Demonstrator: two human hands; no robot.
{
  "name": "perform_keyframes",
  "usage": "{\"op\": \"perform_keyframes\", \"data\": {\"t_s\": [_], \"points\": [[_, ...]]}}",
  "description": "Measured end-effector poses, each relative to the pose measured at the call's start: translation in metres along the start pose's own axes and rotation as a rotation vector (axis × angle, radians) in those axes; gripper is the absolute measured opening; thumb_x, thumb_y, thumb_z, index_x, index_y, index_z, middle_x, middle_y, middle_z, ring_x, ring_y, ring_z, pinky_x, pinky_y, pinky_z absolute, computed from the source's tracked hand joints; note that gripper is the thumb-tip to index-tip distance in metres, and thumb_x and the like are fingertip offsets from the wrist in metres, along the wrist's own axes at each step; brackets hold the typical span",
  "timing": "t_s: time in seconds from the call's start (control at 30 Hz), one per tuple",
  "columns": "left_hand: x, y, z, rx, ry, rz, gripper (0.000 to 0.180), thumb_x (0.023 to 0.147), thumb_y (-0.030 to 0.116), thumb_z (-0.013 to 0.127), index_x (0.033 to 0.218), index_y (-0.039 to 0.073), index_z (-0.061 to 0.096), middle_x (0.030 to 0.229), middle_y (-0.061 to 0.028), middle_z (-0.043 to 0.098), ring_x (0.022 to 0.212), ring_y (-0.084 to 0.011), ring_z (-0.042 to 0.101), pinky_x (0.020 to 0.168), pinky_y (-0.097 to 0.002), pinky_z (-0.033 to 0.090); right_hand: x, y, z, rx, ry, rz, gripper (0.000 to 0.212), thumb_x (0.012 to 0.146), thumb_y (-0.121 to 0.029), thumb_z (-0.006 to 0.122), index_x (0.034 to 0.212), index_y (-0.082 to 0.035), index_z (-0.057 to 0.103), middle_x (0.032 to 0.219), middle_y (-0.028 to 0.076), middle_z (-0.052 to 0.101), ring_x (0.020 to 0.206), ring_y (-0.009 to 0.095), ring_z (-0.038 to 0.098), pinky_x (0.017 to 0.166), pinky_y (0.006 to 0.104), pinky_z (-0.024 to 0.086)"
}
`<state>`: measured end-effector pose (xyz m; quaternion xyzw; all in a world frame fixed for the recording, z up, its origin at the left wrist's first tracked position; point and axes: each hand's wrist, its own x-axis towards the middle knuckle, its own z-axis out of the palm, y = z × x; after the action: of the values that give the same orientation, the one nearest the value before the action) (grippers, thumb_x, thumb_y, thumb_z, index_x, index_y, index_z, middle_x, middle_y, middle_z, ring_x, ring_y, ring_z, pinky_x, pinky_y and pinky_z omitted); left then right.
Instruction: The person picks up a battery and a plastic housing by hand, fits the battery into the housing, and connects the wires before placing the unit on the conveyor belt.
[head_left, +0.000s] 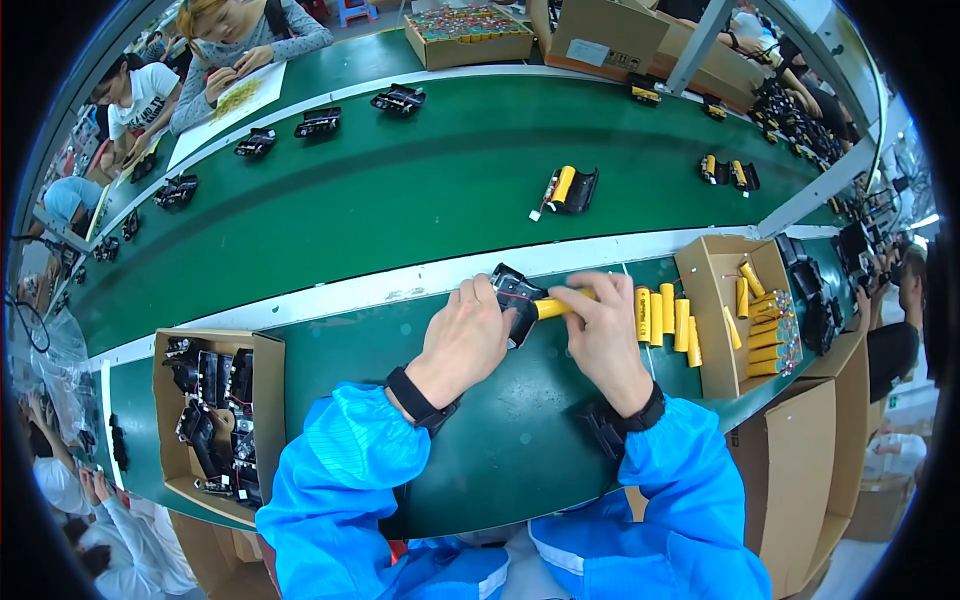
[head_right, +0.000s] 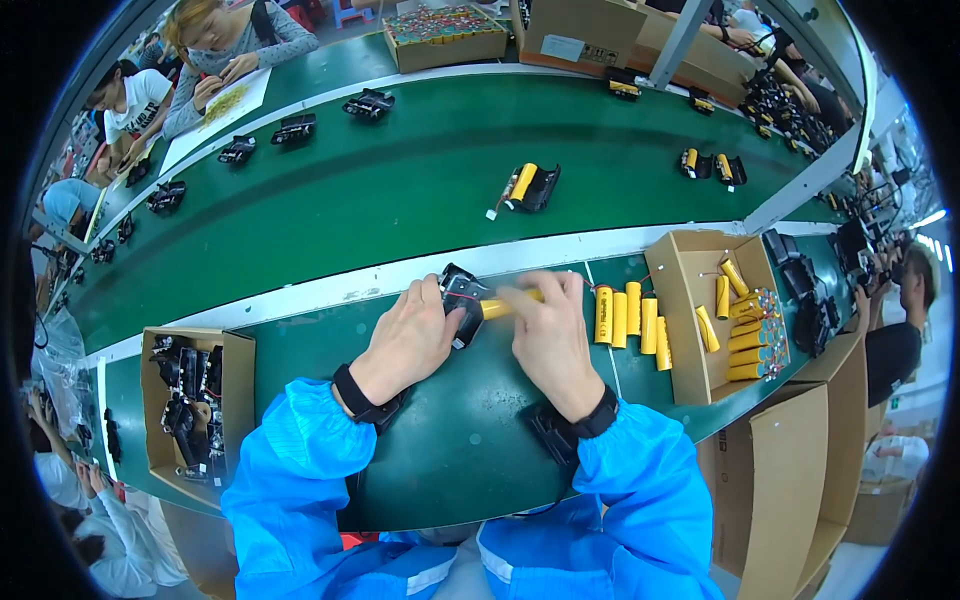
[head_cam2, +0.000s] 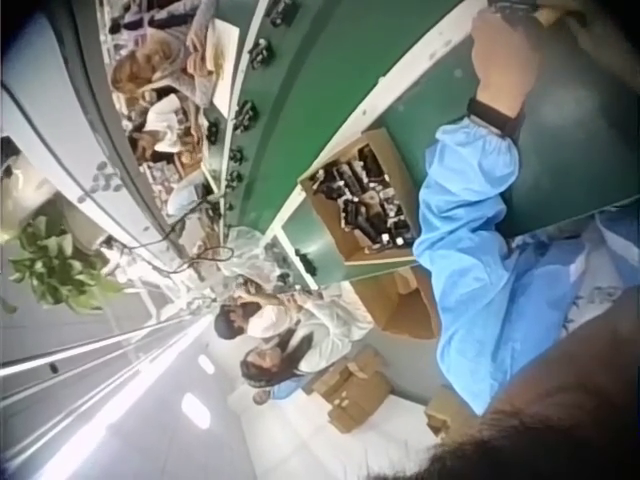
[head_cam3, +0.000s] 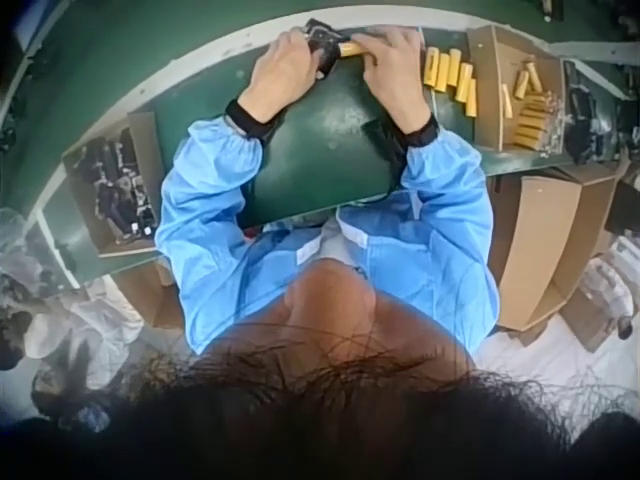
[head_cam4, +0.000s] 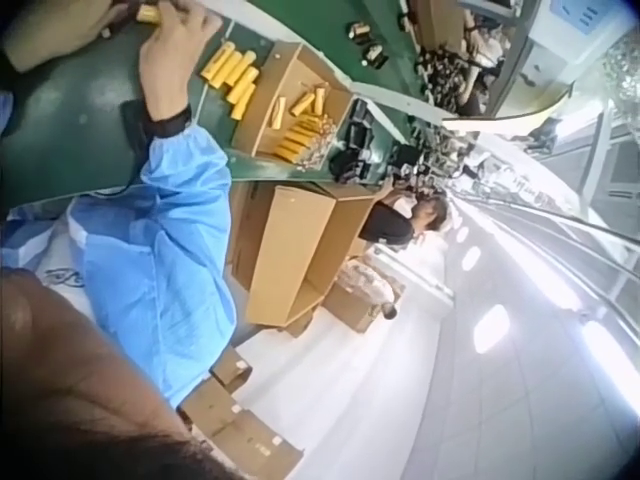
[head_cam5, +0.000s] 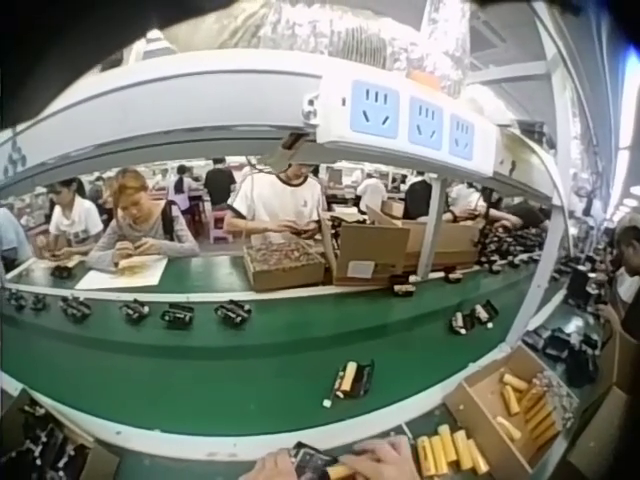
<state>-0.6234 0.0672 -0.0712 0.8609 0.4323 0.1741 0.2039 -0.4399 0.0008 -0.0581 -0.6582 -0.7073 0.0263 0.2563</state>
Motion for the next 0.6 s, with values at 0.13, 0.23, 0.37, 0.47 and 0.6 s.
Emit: {"op": "perform_keyframes", "data": {"t_s": [0.13, 0.23, 0.37, 0.47, 0.6], "points": [[-0.004, 0.003, 0.001, 0.029, 0.019, -0.042, 0.042, 0.086, 0.021, 0.066, 0.105, -0.010, 0.046, 0.095, -0.0230, 0.058, 0.087, -0.0356, 0.064, 0.065, -0.0395, 0.056, 0.005, 0.003, 0.007, 0.025, 0.111, -0.018, 0.037, 0.072, 0.000, 0.072, 0.109, -0.005, 0.069, 0.122, 0.018, 0.059, 0.102, 0.032, 0.060, 0.085, 0.0373, 0.050], [-0.003, 0.004, -0.001, -0.007, -0.003, -0.073, 0.042, 0.088, 0.022, 0.063, 0.107, -0.011, 0.045, 0.096, -0.0246, 0.058, 0.088, -0.0386, 0.064, 0.066, -0.0427, 0.056, 0.004, -0.002, 0.009, 0.280, 0.029, 0.067, 0.037, 0.072, -0.002, 0.073, 0.109, -0.006, 0.070, 0.128, 0.021, 0.056, 0.107, 0.035, 0.061, 0.092, 0.0377, 0.049], [-0.005, 0.003, -0.002, -0.022, 0.015, -0.091, 0.040, 0.088, 0.022, 0.063, 0.105, -0.010, 0.045, 0.094, -0.0244, 0.059, 0.087, -0.0396, 0.064, 0.066, -0.0442, 0.055, 0.005, -0.012, 0.005, 0.302, 0.010, 0.033, 0.037, 0.072, -0.008, 0.077, 0.109, -0.006, 0.070, 0.134, 0.023, 0.053, 0.117, 0.036, 0.058, 0.098, 0.0384, 0.046], [-0.007, 0.002, -0.003, -0.004, 0.034, -0.077, 0.040, 0.085, 0.021, 0.065, 0.103, -0.010, 0.046, 0.093, -0.0234, 0.059, 0.085, -0.0379, 0.065, 0.065, -0.0425, 0.056, 0.010, -0.014, 0.010, 0.338, 0.013, -0.001, 0.038, 0.074, -0.011, 0.077, 0.110, -0.004, 0.068, 0.135, 0.024, 0.052, 0.114, 0.034, 0.060, 0.097, 0.0373, 0.046], [-0.007, -0.006, 0.004, 0.014, 0.009, -0.040, 0.044, 0.082, 0.019, 0.068, 0.107, -0.010, 0.047, 0.097, -0.0232, 0.058, 0.088, -0.0362, 0.064, 0.067, -0.0410, 0.056, 0.014, -0.036, 0.031, 0.488, 0.183, -0.053, 0.035, 0.077, -0.010, 0.075, 0.110, -0.003, 0.068, 0.136, 0.024, 0.051, 0.115, 0.034, 0.059, 0.096, 0.0366, 0.047]]}}
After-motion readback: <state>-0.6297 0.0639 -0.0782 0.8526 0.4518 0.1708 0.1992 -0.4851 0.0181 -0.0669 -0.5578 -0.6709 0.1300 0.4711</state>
